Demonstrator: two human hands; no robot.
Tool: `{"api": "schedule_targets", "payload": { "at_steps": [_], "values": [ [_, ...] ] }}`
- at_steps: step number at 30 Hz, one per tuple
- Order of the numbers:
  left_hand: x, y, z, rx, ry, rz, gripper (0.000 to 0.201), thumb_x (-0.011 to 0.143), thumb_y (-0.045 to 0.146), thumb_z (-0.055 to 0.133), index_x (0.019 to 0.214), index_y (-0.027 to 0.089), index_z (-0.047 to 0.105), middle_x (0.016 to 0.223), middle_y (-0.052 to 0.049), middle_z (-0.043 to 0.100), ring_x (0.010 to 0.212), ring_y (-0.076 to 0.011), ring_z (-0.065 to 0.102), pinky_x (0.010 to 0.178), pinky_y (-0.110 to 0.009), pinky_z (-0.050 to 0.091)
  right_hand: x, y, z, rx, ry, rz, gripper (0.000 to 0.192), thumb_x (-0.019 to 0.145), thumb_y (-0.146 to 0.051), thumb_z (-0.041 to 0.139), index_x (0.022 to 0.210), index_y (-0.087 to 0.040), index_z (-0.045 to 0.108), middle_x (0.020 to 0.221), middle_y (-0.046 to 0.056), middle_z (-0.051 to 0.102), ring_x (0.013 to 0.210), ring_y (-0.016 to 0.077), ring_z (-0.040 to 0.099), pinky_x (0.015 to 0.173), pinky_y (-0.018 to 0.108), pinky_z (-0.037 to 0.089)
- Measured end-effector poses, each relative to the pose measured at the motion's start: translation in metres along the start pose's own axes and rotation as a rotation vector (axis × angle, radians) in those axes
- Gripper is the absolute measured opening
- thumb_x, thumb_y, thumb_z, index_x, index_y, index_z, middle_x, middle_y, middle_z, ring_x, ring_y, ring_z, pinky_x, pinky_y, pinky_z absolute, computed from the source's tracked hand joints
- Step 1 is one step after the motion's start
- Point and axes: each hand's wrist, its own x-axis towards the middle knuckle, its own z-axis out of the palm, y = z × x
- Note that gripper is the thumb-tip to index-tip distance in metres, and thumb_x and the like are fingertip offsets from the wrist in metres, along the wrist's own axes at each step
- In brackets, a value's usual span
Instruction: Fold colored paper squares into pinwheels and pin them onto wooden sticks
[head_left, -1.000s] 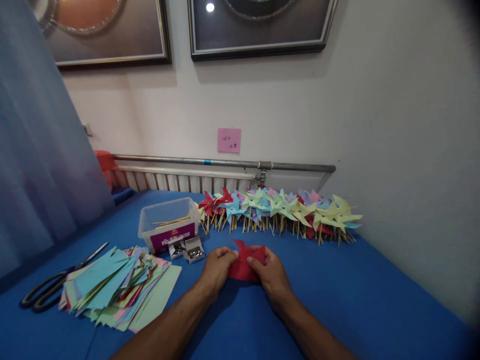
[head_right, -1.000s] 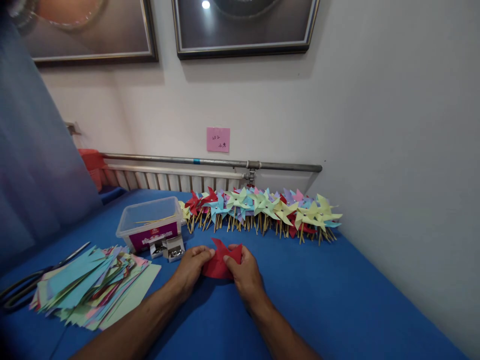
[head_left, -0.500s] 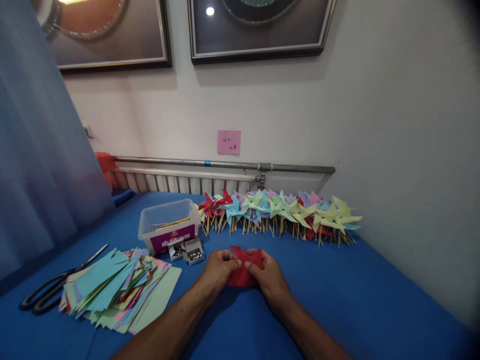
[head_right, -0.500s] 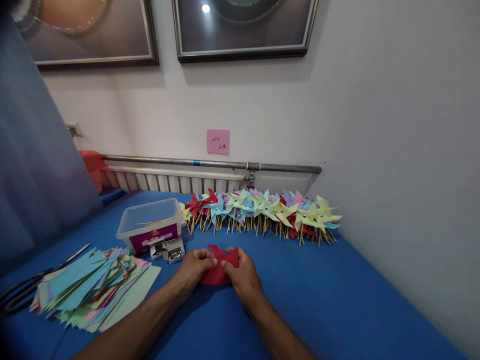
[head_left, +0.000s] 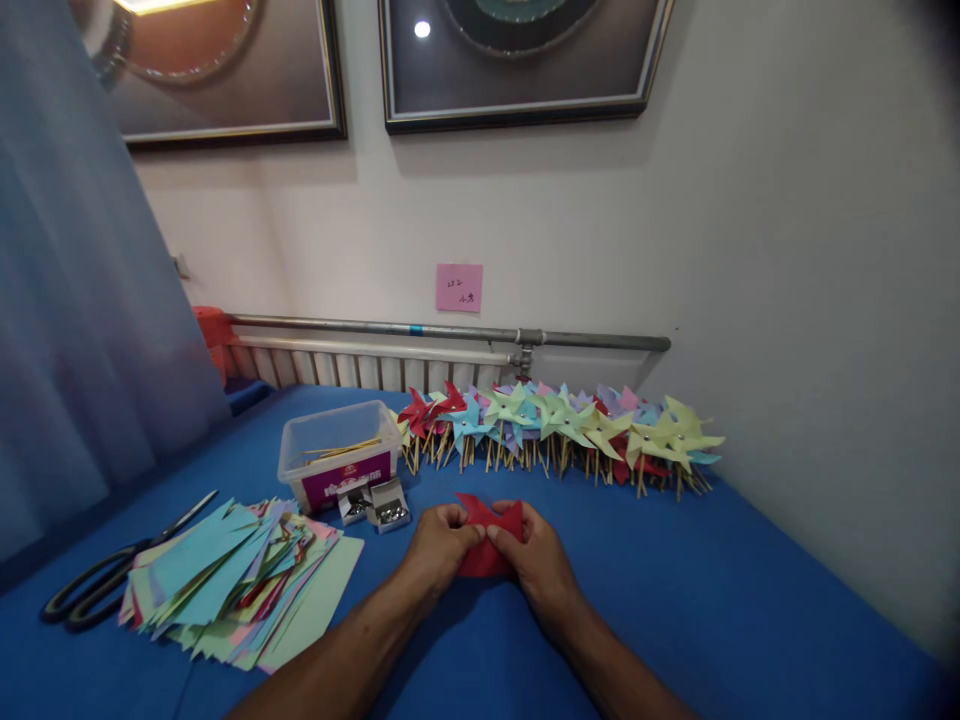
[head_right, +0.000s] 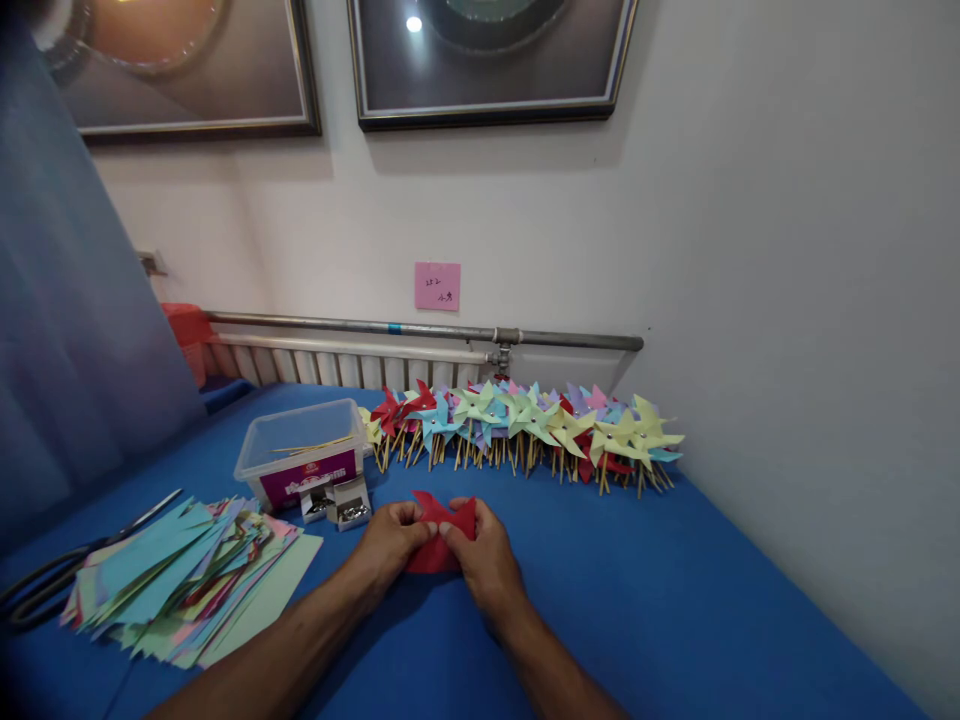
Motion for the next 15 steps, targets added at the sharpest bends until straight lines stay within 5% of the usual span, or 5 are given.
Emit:
{"api": "schedule_targets", "payload": {
  "at_steps": [15],
  "values": [
    [-0.0023,0.003,0.0022,-0.049,-0.004,-0.02,0.036,0.046,0.032,0.082,0.058,0.018,0.051,0.05,0.005,0.055,0.045,-0.0073,0.043,0.048,-0.022,0.032,-0.0011,-0.0048,-0.0023,0.036,-0.044,0.019,0.042,0.065,-0.035,0.077,0.1,-0.02,0.061,0.077,0.001,0.073,0.064,0.0193,0.065,0.061,0.03,0.049]
  ]
}}
